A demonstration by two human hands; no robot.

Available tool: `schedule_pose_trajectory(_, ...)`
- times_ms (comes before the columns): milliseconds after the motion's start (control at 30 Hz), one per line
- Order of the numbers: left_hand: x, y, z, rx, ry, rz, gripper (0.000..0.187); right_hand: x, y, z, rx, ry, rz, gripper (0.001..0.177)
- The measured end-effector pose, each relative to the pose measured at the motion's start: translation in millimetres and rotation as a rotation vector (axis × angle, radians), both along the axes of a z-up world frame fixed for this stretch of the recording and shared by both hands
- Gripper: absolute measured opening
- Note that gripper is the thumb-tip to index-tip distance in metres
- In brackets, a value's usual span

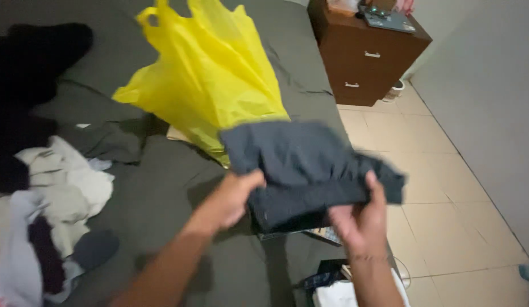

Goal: The person folds a white t-shirt, a pair of gray shorts, a pair of dark blue shorts, and a white polo shirt by hand on a bed.

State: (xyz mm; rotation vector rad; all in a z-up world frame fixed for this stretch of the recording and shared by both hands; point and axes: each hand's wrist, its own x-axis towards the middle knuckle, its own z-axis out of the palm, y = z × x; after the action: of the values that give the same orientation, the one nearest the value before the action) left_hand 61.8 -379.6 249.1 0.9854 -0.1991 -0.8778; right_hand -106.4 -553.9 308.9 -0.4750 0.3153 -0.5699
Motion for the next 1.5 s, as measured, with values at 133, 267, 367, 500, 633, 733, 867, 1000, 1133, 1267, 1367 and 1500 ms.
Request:
schedule_pose_trajectory(133, 51, -65, 28, 0.089, 0.004, -0.038, 0.035, 15, -74, -4, -0.085, -0.148, -0.002, 0.057)
schedule_pose_trajectory(267, 35, -93, -46, 0.131, 0.039, 0.149, 0.052, 31, -117, -121, 0.091, 0.172, -0.059, 0.055)
schedule_pose_trajectory(367, -4, -77, -120, 0.587, 0.188, 0.034, 0.063, 19, -114, -243, 0.168, 0.390, 0.027, 0.058)
schedule_pose_trajectory(500, -12, -82, -195, 0.499, 0.143, 0.063, 0.065, -2, -143, -306, 0.138, 0.428, 0.114, 0.054)
schedule_pose_trajectory(633, -19, -76, -200, 0.530, 0.201, 0.119, 0.075, 4, -133, -268, 0.131, 0.491, -0.014, 0.039)
schedule_pose_trajectory(733, -30, -57, -182, 0.525, 0.228, 0.075, 0.073, 12, -69, -243, 0.038, 0.453, -0.122, 0.030)
schedule_pose_trajectory(867, -50, -3, -170, 0.541, 0.142, 0.000, 0.058, 32, 40, -228, 0.073, 0.601, -0.113, 0.018)
schedule_pose_trajectory(1000, -59, 89, -184, 0.669, 0.086, 0.087, 0.050, 47, 157, -249, -0.113, 0.418, 0.218, 0.016)
schedule_pose_trajectory(1133, -73, 215, -220, 0.635, 0.195, 0.285, 0.044, 59, 280, -285, -0.120, 0.459, 0.351, 0.014)
schedule_pose_trajectory(1267, -80, 348, -262, 0.672, 0.338, 0.327, 0.035, 57, 396, -325, -0.088, 0.475, 0.491, 0.016)
schedule_pose_trajectory(1367, -90, 435, -288, 0.626, 0.250, 0.435, 0.037, 58, 468, -349, -0.356, 0.682, 0.564, 0.026)
schedule_pose_trajectory(1500, -114, 521, -280, 1.251, -0.005, 0.494, 0.033, 58, 537, -370, -0.938, 0.769, 0.814, 0.040)
